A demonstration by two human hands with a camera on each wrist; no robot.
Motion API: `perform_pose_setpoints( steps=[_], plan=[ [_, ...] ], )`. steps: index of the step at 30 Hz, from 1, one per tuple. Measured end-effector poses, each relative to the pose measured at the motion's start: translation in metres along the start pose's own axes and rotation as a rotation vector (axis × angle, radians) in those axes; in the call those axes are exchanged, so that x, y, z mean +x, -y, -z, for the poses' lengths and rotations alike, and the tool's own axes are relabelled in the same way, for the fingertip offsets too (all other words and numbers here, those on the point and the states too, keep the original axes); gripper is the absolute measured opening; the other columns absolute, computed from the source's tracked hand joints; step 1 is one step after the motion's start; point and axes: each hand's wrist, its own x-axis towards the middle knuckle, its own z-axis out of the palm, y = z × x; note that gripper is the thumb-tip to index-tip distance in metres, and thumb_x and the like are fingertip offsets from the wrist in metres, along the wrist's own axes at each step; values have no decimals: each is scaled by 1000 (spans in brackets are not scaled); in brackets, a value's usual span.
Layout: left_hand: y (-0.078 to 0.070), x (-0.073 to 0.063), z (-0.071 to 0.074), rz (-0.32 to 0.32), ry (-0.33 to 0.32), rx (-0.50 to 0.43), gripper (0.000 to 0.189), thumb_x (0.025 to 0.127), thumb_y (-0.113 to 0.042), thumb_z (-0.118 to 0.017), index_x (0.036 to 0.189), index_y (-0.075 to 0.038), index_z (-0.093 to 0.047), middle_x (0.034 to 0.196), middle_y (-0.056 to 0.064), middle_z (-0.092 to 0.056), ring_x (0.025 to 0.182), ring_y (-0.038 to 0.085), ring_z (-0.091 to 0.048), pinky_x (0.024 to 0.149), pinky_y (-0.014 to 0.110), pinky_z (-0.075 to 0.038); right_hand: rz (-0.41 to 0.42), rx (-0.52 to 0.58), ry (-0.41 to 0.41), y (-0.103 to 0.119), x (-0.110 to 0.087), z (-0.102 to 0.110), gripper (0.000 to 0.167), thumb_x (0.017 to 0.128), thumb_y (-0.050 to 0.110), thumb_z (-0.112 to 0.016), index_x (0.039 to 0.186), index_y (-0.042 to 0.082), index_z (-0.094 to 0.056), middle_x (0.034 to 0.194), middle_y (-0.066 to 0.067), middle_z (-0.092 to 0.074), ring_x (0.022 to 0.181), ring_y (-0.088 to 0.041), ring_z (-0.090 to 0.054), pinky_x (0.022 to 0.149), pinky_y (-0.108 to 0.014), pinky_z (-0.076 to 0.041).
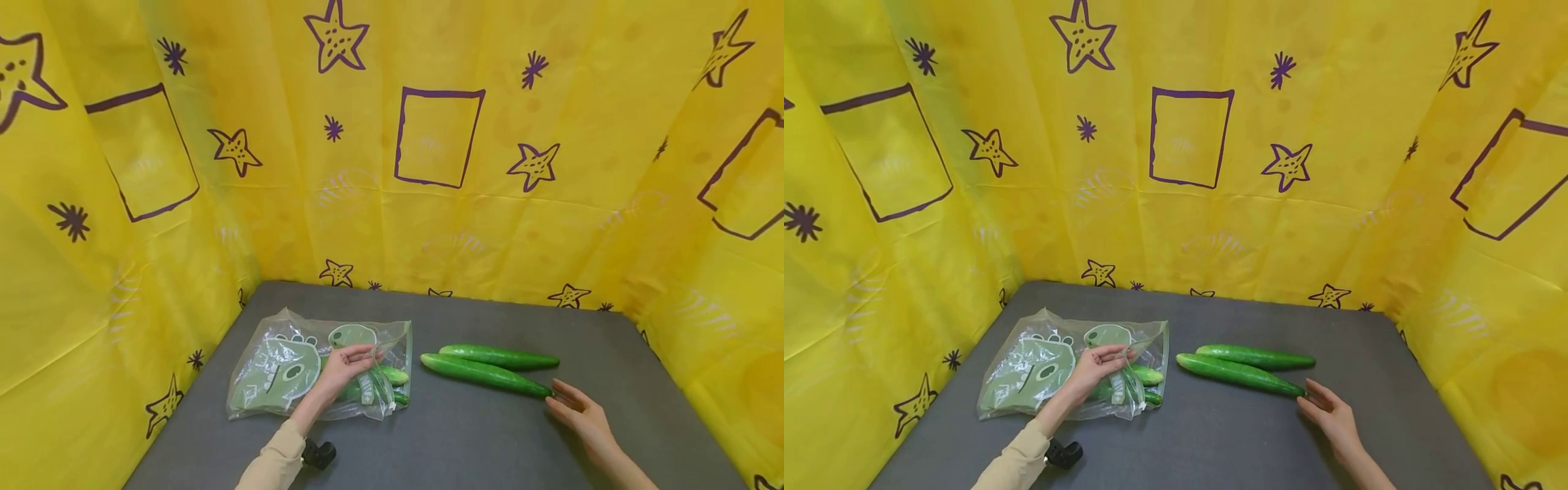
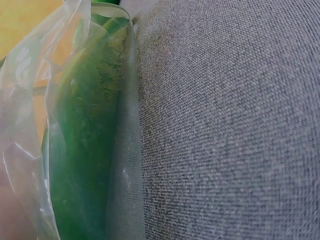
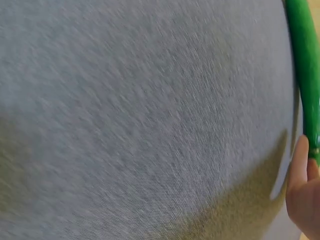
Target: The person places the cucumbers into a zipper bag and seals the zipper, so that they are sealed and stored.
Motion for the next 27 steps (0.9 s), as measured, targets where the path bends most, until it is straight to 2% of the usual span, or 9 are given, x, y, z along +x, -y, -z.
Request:
perform_pose_setpoints(
  steps=[3,6,9,12,15,19,24,27],
  plan=[
    [0,0,0,8,-7,4,44,88,-3,-63,125,16,-49,116,24,-62,95,3,-68,87,18,-52,-8,4,32,-1,7,3,61,87,15,-68,140,1,-43,101,31,-59,93,11,-58,83,-18,-54],
    [0,-1,-1,11,-12,-6,44,88,-3,-64,125,16,-49,111,13,-68,95,4,-68,87,19,-53,-2,-9,50,-1,13,3,66,87,16,-68,141,-5,-38,108,25,-60,94,8,-60,85,-20,-54],
    [0,-1,0,7,-4,-11,46,88,-5,-64,126,15,-49,107,2,-72,96,4,-68,87,19,-53,-9,-38,98,0,16,3,68,88,18,-67,142,-7,-34,127,7,-57,95,9,-60,88,-23,-54],
    [0,-1,0,2,-1,-19,46,88,-6,-65,126,14,-50,105,-3,-72,96,3,-68,87,19,-53,-20,-44,124,0,19,1,68,88,18,-67,143,-6,-34,142,-11,-46,95,12,-57,91,-26,-53],
    [1,-1,0,-15,7,-24,44,88,-6,-65,125,13,-51,106,-2,-72,96,4,-68,87,19,-53,-16,-44,145,-1,23,0,67,89,17,-66,143,-6,-34,144,-13,-43,97,14,-55,91,-25,-53],
    [3,-1,0,-31,10,-20,42,88,-5,-64,124,14,-52,109,4,-71,97,4,-68,88,19,-52,6,-28,176,-1,27,0,64,90,15,-65,141,-7,-36,137,-5,-52,98,9,-59,90,-25,-53],
    [4,1,1,-21,3,-1,44,88,-5,-64,125,15,-50,113,12,-68,96,3,-68,87,18,-52,17,-35,245,0,30,2,63,92,17,-63,142,-7,-34,135,-4,-51,100,4,-61,92,-26,-53],
    [3,0,0,-19,1,-3,44,88,-5,-64,125,15,-50,113,12,-68,96,3,-68,88,19,-52,18,-38,281,-1,32,3,63,93,18,-61,143,-7,-32,135,-1,-51,101,4,-61,93,-27,-53]
  ],
)
